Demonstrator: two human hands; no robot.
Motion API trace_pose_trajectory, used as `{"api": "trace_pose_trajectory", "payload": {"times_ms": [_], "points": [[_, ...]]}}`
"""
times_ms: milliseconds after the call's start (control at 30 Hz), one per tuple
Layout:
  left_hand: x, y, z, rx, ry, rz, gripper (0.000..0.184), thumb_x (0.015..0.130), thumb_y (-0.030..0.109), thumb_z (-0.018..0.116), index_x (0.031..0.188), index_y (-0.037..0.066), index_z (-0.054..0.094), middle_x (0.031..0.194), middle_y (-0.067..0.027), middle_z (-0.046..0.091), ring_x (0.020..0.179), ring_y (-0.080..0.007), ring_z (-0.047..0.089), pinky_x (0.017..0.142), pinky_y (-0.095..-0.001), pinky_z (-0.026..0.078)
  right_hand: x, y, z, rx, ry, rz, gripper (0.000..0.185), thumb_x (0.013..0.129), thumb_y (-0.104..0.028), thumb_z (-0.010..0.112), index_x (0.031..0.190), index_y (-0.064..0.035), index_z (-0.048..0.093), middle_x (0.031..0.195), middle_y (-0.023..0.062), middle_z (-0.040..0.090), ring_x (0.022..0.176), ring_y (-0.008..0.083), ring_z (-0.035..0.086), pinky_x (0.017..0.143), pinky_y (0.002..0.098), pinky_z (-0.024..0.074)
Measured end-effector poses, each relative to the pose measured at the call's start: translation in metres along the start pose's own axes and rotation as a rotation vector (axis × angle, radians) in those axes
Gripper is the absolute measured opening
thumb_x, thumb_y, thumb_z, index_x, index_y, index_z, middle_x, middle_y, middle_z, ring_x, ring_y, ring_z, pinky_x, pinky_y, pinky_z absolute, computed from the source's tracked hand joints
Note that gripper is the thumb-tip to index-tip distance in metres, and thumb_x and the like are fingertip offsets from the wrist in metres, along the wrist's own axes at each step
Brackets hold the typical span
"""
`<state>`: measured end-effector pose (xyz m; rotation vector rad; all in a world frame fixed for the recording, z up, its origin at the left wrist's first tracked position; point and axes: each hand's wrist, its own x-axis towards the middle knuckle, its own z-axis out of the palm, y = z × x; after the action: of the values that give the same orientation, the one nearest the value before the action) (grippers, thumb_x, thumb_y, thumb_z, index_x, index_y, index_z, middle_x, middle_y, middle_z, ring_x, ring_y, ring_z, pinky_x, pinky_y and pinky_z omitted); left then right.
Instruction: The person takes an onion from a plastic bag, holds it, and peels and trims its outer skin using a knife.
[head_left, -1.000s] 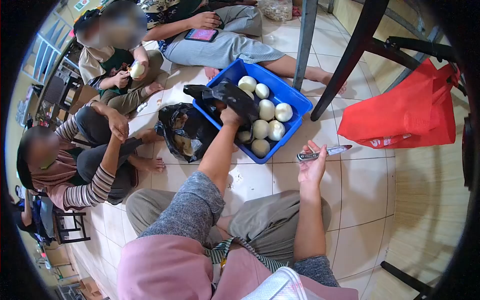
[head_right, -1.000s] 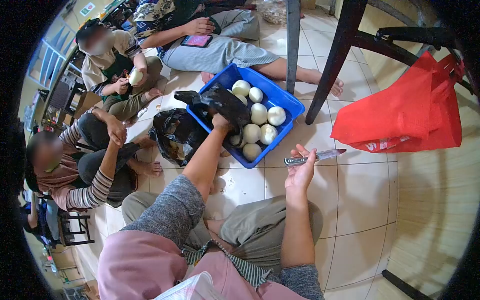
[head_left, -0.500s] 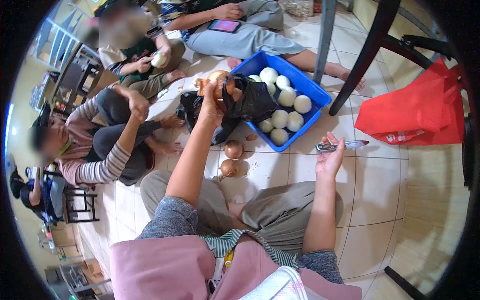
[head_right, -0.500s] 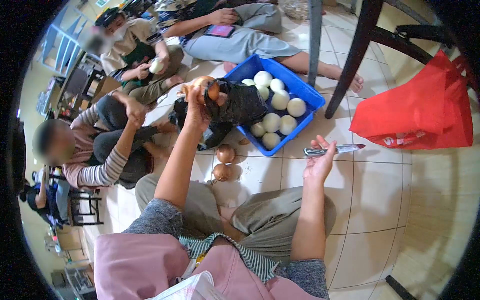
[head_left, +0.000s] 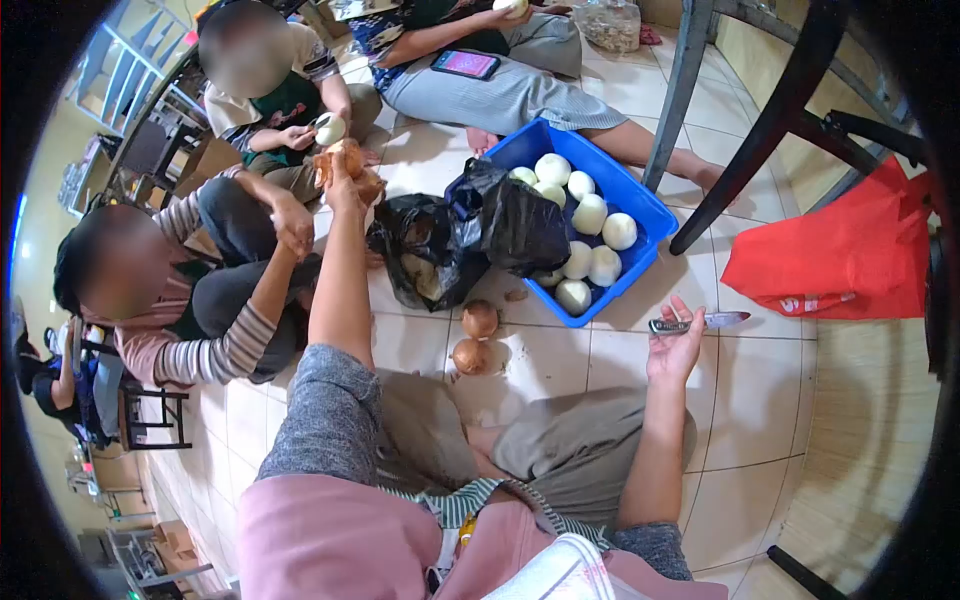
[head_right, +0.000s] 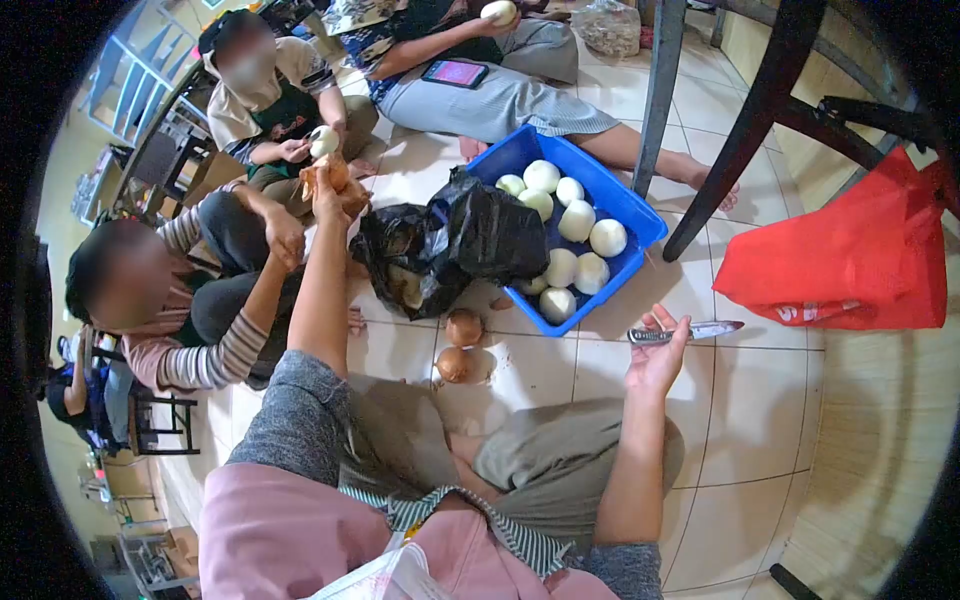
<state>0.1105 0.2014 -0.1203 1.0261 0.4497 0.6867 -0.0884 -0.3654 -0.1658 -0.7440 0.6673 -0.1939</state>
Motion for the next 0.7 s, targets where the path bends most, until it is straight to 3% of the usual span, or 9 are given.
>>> {"api": "trace_pose_trajectory", "payload": {"times_ms": [67, 100, 200, 300, 333, 433, 567, 600, 700], "points": [[0.039, -0.033, -0.015, 0.052, 0.106, 0.085, 0.054, 0.08, 0.041, 0.083, 0.112, 0.002, 0.063, 0.101, -0.0082, 0.068, 0.079, -0.0208, 0.067, 0.07, -0.0337, 0.057, 0.0, 0.002, 0.0, -0.004, 0.008, 0.004, 0.052, 0.1, -0.054, 0.049, 0.111, -0.0044, 0.062, 0.091, 0.0063, 0.063, 0.083, 0.0138, 0.059, 0.07, 0.0277, 0.0484], [0.034, -0.034, -0.01, 0.188, 0.231, 0.049, 0.06, 0.078, 0.044, 0.084, 0.116, 0.002, 0.063, 0.103, -0.0078, 0.068, 0.086, -0.0214, 0.067, 0.077, -0.0356, 0.056, 0.0, 0.002, 0.001, -0.007, 0.004, 0.011, 0.052, 0.1, -0.053, 0.049, 0.112, -0.0044, 0.062, 0.09, 0.0062, 0.063, 0.083, 0.0136, 0.059, 0.07, 0.0277, 0.048], [0.073, -0.069, -0.032, 0.566, 0.306, -0.037, 0.073, 0.07, 0.048, 0.086, 0.123, 0.004, 0.063, 0.107, -0.0065, 0.069, 0.095, -0.0227, 0.066, 0.089, -0.0367, 0.052, -0.001, 0.001, 0.004, -0.02, 0.022, 0.026, 0.05, 0.101, -0.052, 0.049, 0.111, -0.0043, 0.063, 0.085, 0.0052, 0.063, 0.074, 0.0123, 0.056, 0.067, 0.0271, 0.0469], [0.068, -0.089, -0.044, 1.329, 0.296, -0.059, 0.092, 0.06, 0.071, 0.077, 0.134, 0.018, 0.06, 0.135, -0.015, 0.054, 0.123, -0.0369, 0.052, 0.102, -0.0468, 0.047, -0.001, 0.001, 0.013, -0.068, 0.048, -0.005, 0.05, 0.101, -0.051, 0.049, 0.11, -0.0042, 0.063, 0.083, 0.0047, 0.063, 0.07, 0.0114, 0.055, 0.064, 0.0261, 0.0466], [0.058, -0.086, -0.037, 1.455, 0.239, -0.141, 0.096, 0.057, 0.076, 0.071, 0.136, 0.023, 0.058, 0.142, -0.0176, 0.046, 0.131, -0.0432, 0.042, 0.105, -0.0526, 0.043, -0.003, 0.0, 0.02, -0.071, 0.072, 0.004, 0.05, 0.101, -0.051, 0.049, 0.108, -0.0043, 0.064, 0.082, 0.0041, 0.062, 0.068, 0.0109, 0.055, 0.061, 0.0254, 0.0465], [0.04, -0.096, -0.033, 1.793, 0.158, -0.19, 0.096, 0.06, 0.075, 0.07, 0.14, 0.024, 0.054, 0.141, -0.0172, 0.047, 0.13, -0.0426, 0.044, 0.105, -0.0541, 0.042, 0.001, 0.006, 0.021, -0.08, 0.062, 0.013, 0.049, 0.101, -0.051, 0.049, 0.107, -0.0047, 0.064, 0.082, 0.0038, 0.063, 0.069, 0.0107, 0.055, 0.062, 0.0253, 0.0468], [0.042, -0.1, -0.022, 1.968, 0.116, -0.239, 0.117, 0.053, 0.075, 0.08, 0.15, 0.025, 0.038, 0.153, -0.0231, 0.029, 0.138, -0.0535, 0.031, 0.111, -0.0622, 0.031, -0.001, 0.005, 0.026, -0.102, 0.091, 0.028, 0.048, 0.101, -0.051, 0.049, 0.107, -0.0054, 0.064, 0.082, 0.0032, 0.063, 0.069, 0.0107, 0.055, 0.062, 0.0252, 0.0468], [0.028, -0.085, -0.006, 2.003, 0.087, -0.211, 0.123, 0.056, 0.069, 0.084, 0.153, 0.02, 0.026, 0.152, -0.0272, 0.03, 0.133, -0.0501, 0.042, 0.107, -0.0556, 0.039, 0.0, 0.006, 0.023, -0.101, 0.09, 0.022, 0.048, 0.101, -0.051, 0.049, 0.107, -0.0056, 0.065, 0.082, 0.0031, 0.063, 0.069, 0.0106, 0.055, 0.062, 0.0253, 0.0469], [0.035, -0.05, -0.012, 1.989, -0.268, 0.25, 0.114, 0.057, 0.068, 0.083, 0.147, 0.014, 0.039, 0.146, -0.0285, 0.038, 0.13, -0.0441, 0.048, 0.1, -0.049, 0.047, 0.0, 0.004, 0.015, -0.07, 0.058, 0.01, 0.049, 0.101, -0.052, 0.049, 0.106, -0.0059, 0.065, 0.083, 0.0028, 0.063, 0.07, 0.0103, 0.056, 0.064, 0.0259, 0.0474]]}}
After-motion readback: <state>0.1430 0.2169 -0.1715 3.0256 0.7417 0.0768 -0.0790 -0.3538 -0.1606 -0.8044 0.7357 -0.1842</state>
